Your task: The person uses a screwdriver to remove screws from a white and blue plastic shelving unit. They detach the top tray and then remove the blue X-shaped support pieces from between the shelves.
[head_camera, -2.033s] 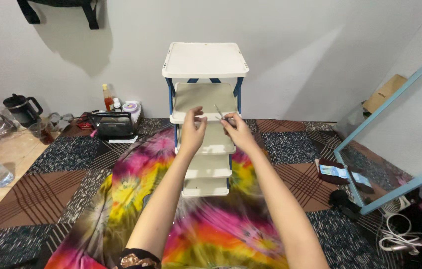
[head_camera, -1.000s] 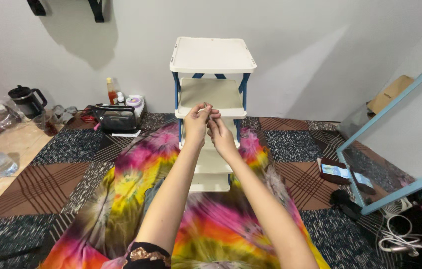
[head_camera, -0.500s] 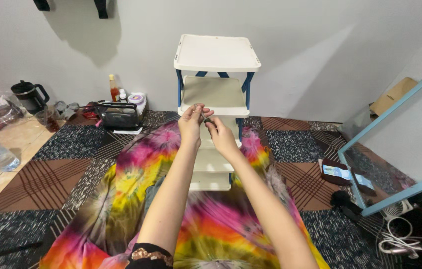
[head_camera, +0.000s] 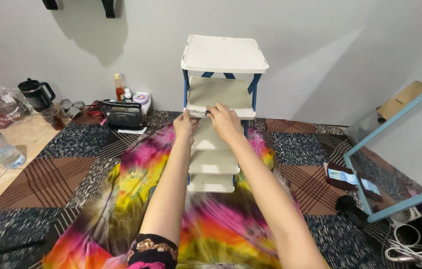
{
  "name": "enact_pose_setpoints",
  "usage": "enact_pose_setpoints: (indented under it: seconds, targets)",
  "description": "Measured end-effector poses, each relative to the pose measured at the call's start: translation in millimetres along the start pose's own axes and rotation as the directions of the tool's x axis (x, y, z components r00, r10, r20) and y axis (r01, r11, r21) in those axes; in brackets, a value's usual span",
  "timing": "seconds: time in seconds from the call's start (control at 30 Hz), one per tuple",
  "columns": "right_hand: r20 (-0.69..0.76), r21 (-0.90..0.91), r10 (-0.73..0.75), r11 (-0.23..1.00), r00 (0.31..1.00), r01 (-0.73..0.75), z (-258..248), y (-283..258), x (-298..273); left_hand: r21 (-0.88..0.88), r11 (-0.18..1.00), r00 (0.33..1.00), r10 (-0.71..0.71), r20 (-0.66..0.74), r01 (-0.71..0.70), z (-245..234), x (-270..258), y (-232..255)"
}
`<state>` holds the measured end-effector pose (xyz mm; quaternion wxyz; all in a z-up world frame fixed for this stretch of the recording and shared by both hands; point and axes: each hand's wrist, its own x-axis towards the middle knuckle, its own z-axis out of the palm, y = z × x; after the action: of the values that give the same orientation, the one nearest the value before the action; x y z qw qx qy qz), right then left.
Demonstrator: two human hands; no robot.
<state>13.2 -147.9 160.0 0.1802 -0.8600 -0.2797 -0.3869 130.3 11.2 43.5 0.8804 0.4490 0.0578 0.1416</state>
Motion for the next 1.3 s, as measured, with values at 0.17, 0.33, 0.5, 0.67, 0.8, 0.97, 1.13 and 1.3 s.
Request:
enact_pose_setpoints:
  seconds: [0.17,0.33,0.5,0.67,0.8,0.97,1.13,1.3]
  targets:
    - [0.031,0.087,0.006,0.996,1.0,-0.009,2,-2,10,-0.059,0.998,0.992,0.0,0.123,0.007,-12,-6,4]
    - [0.139,0.168,0.031,0.984,0.99,-0.054,4,-5,14,-0.041,0.999,0.987,0.028,0.158,-0.021,-20,-24,14]
    - [0.218,0.18,0.006,0.983,0.976,-0.046,5,-12,15,-0.042,0.993,0.993,0.114,-0.021,-0.115,-22,-54,21]
    - [0.306,0.161,0.028,0.984,0.952,-0.08,4,-17,18,-0.036,0.986,0.984,0.162,0.076,-0.16,-30,-56,21]
    - [0.338,0.078,0.035,0.995,0.94,-0.065,-1,-20,22,-0.056,0.986,0.98,0.162,0.119,-0.156,-31,-50,15]
    - [0.292,0.023,0.03,0.999,0.956,-0.039,-4,-26,17,-0.007,0.983,0.973,0.181,0.145,-0.182,-28,-54,15]
    - [0.224,0.012,0.005,1.0,0.975,-0.008,-4,-25,12,-0.058,0.984,0.969,0.177,0.174,-0.17,-26,-59,17]
    - [0.212,0.068,0.016,0.997,0.977,-0.031,-10,-23,11,-0.083,0.982,0.965,0.183,0.188,-0.17,-29,-58,18]
